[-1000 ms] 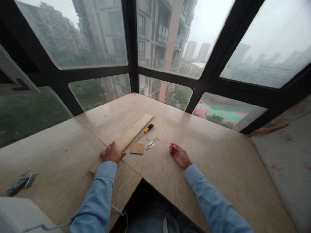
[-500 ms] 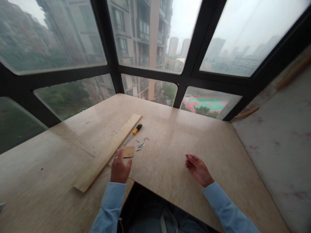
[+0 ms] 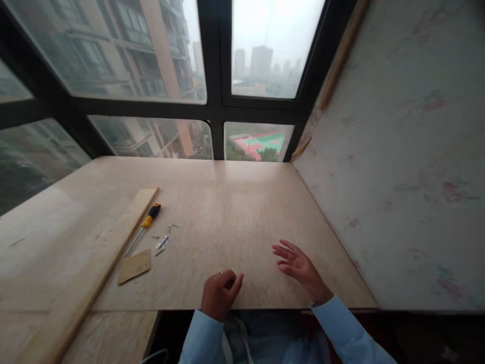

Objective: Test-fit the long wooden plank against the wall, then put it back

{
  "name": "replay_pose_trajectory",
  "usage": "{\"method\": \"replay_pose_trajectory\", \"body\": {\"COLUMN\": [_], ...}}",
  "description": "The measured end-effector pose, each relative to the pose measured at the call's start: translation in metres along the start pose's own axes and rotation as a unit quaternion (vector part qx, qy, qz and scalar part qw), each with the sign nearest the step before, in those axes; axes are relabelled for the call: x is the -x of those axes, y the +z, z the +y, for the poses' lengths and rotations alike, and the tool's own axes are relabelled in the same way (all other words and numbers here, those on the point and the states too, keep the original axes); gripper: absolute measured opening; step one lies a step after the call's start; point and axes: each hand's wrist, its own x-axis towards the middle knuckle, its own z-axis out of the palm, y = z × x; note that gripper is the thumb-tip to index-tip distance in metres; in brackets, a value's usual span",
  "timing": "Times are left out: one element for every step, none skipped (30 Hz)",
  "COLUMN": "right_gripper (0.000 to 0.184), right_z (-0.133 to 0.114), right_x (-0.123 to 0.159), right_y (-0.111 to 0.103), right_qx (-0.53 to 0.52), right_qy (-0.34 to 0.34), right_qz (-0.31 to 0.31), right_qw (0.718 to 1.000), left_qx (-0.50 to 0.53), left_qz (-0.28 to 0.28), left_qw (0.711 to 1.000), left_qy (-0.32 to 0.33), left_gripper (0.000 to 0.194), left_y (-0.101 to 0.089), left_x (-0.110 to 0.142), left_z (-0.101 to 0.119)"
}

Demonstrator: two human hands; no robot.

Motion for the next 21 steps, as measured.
{"method": "replay_pose_trajectory", "body": {"right_gripper": [0.065,0.055,0.044,0.035,0.030,0.029,0.031,0.032,0.033,0.034,0.036,0.037,0.038,0.038,0.039,0.039,0.039,0.038,0.036,0.033,0.031], "right_z": [0.000,-0.001,-0.001,-0.001,-0.001,-0.002,-0.002,-0.002,-0.002,-0.002,-0.002,-0.003,-0.003,-0.004,-0.005,-0.006,-0.008,-0.010,-0.013,-0.017,-0.022], "right_x": [0.004,0.008,0.012,0.015,0.019,0.022,0.025,0.027,0.030,0.032,0.034,0.037,0.038,0.040,0.041,0.043,0.044,0.045,0.046,0.047,0.049], "right_y": [-0.002,-0.005,-0.009,-0.013,-0.017,-0.022,-0.027,-0.031,-0.034,-0.038,-0.041,-0.043,-0.045,-0.047,-0.048,-0.049,-0.050,-0.050,-0.050,-0.050,-0.050], "right_qx": [-0.001,0.005,0.015,0.026,0.036,0.045,0.051,0.056,0.061,0.066,0.070,0.073,0.075,0.077,0.080,0.084,0.090,0.097,0.102,0.109,0.115], "right_qy": [0.002,0.002,0.004,0.003,0.000,-0.006,-0.014,-0.021,-0.029,-0.036,-0.043,-0.049,-0.055,-0.059,-0.064,-0.071,-0.077,-0.085,-0.095,-0.106,-0.117], "right_qz": [-0.002,0.005,0.014,0.026,0.042,0.059,0.077,0.091,0.103,0.112,0.118,0.122,0.125,0.126,0.127,0.127,0.126,0.123,0.122,0.121,0.123], "right_qw": [1.000,1.000,1.000,0.999,0.998,0.997,0.996,0.994,0.992,0.991,0.990,0.989,0.988,0.987,0.987,0.986,0.985,0.984,0.983,0.981,0.979], "left_qx": [0.018,0.039,0.059,0.074,0.085,0.091,0.095,0.101,0.108,0.115,0.121,0.129,0.136,0.142,0.146,0.152,0.157,0.162,0.167,0.169,0.166], "left_qz": [-0.009,-0.017,-0.025,-0.030,-0.034,-0.035,-0.031,-0.023,-0.013,-0.003,0.003,0.004,0.001,-0.001,-0.003,-0.005,-0.008,-0.012,-0.017,-0.023,-0.030], "left_qw": [1.000,0.999,0.997,0.995,0.994,0.993,0.993,0.992,0.992,0.992,0.991,0.990,0.989,0.988,0.986,0.985,0.983,0.982,0.980,0.978,0.977], "left_qy": [0.013,0.027,0.039,0.050,0.058,0.064,0.067,0.067,0.064,0.060,0.057,0.057,0.061,0.068,0.077,0.086,0.093,0.101,0.109,0.118,0.127], "left_gripper": [0.032,0.023,0.015,0.012,0.012,0.014,0.016,0.017,0.018,0.019,0.019,0.018,0.016,0.015,0.014,0.014,0.015,0.018,0.021,0.024,0.028], "left_y": [0.005,0.008,0.011,0.014,0.016,0.017,0.018,0.018,0.018,0.018,0.017,0.016,0.015,0.014,0.013,0.012,0.010,0.007,0.004,-0.001,-0.006], "left_x": [-0.001,-0.001,-0.001,-0.002,-0.002,-0.002,-0.003,-0.003,-0.003,-0.003,-0.004,-0.004,-0.004,-0.003,-0.003,-0.002,-0.001,0.000,0.001,0.003,0.004], "left_z": [0.001,0.002,0.002,0.002,0.003,0.004,0.005,0.006,0.008,0.010,0.012,0.015,0.017,0.019,0.022,0.024,0.026,0.029,0.032,0.036,0.040]}}
